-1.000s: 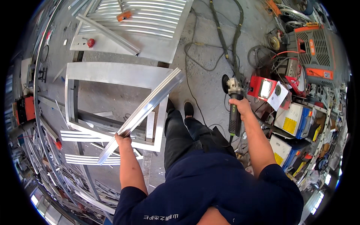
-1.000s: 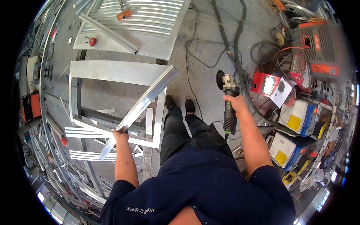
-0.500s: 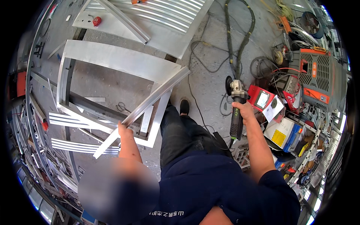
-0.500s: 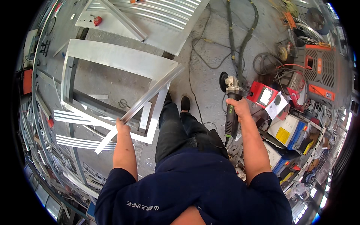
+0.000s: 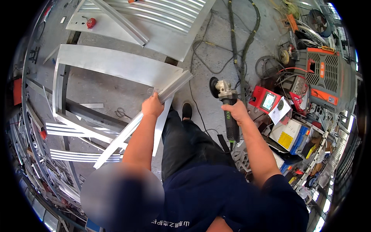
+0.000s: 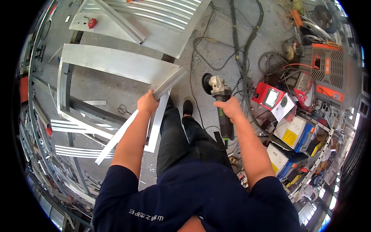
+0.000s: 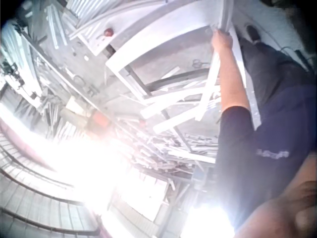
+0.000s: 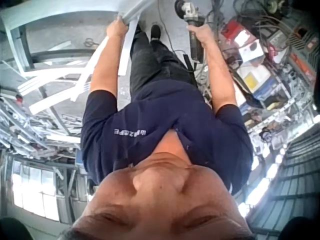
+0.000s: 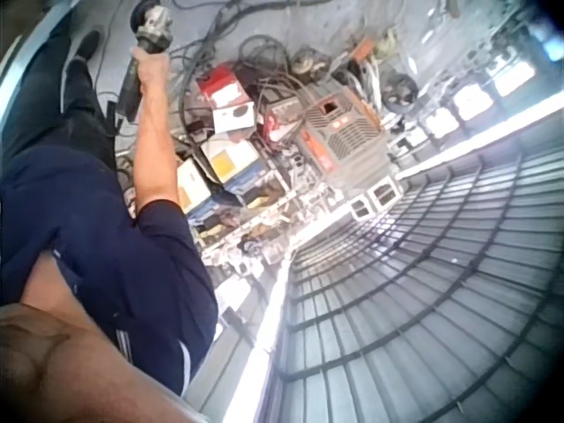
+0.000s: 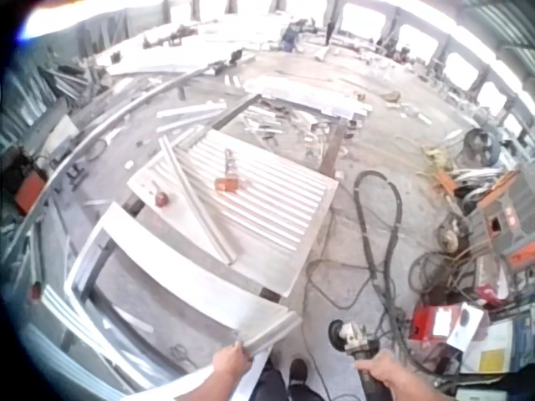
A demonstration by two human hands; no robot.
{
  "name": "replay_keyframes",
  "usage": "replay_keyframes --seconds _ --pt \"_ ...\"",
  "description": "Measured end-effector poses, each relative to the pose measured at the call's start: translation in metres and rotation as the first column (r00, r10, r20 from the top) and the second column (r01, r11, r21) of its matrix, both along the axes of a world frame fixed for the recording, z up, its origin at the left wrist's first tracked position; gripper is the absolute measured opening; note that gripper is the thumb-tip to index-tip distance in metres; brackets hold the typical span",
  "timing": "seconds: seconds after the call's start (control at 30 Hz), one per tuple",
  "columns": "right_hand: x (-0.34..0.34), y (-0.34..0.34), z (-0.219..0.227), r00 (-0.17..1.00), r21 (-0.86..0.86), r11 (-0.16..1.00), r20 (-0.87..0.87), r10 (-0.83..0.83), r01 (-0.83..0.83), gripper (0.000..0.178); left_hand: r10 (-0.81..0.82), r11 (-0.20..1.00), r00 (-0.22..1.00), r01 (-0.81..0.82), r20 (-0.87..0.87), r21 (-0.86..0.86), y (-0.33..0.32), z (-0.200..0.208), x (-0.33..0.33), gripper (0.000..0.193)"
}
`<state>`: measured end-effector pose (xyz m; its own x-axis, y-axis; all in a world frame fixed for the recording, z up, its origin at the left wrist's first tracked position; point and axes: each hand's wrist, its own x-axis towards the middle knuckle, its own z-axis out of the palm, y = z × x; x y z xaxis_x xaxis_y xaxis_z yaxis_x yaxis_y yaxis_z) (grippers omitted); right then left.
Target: The person uses an angle grinder to cut and smooth metal bars, then assembles them into a rectangular frame on a workbench. The person repeatedly positions and aligns the bars, then walks through the workshop to retrieve additional pieces and place them on the frame.
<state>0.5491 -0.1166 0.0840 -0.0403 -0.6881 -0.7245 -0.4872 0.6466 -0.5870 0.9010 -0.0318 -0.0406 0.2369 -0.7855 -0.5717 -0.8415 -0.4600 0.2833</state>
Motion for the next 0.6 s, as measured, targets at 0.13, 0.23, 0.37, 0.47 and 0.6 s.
replay_keyframes --seconds 0.13,0.23,0.37,0.47,0.6 --pt "0.02 -0.009 -0.015 0.998 0.036 0.998 -0.003 0.059 -0.059 0.04 -0.034 0.997 0.997 0.039 0.069 -0.069 0.004 -0.01 -0.006 0.039" --pt "0.04 -0.024 -0.015 0.992 0.054 0.991 -0.028 0.125 -0.123 0.041 -0.029 0.995 0.996 0.036 0.079 -0.088 0.001 -0.005 -0.007 0.031" --pt "0.046 -0.038 -0.032 0.978 0.068 0.979 -0.06 0.199 -0.194 0.046 -0.026 0.993 0.996 0.036 0.089 -0.109 0.003 -0.007 -0.008 0.03" --pt "0.05 -0.047 -0.029 0.971 0.081 0.971 -0.063 0.23 -0.224 0.043 -0.032 0.991 0.994 0.045 0.108 -0.123 0.003 -0.007 -0.009 0.03" --pt "0.053 -0.059 -0.023 0.949 0.097 0.952 -0.095 0.3 -0.291 0.044 -0.021 0.991 0.994 0.034 0.108 -0.128 0.003 -0.01 -0.01 0.029"
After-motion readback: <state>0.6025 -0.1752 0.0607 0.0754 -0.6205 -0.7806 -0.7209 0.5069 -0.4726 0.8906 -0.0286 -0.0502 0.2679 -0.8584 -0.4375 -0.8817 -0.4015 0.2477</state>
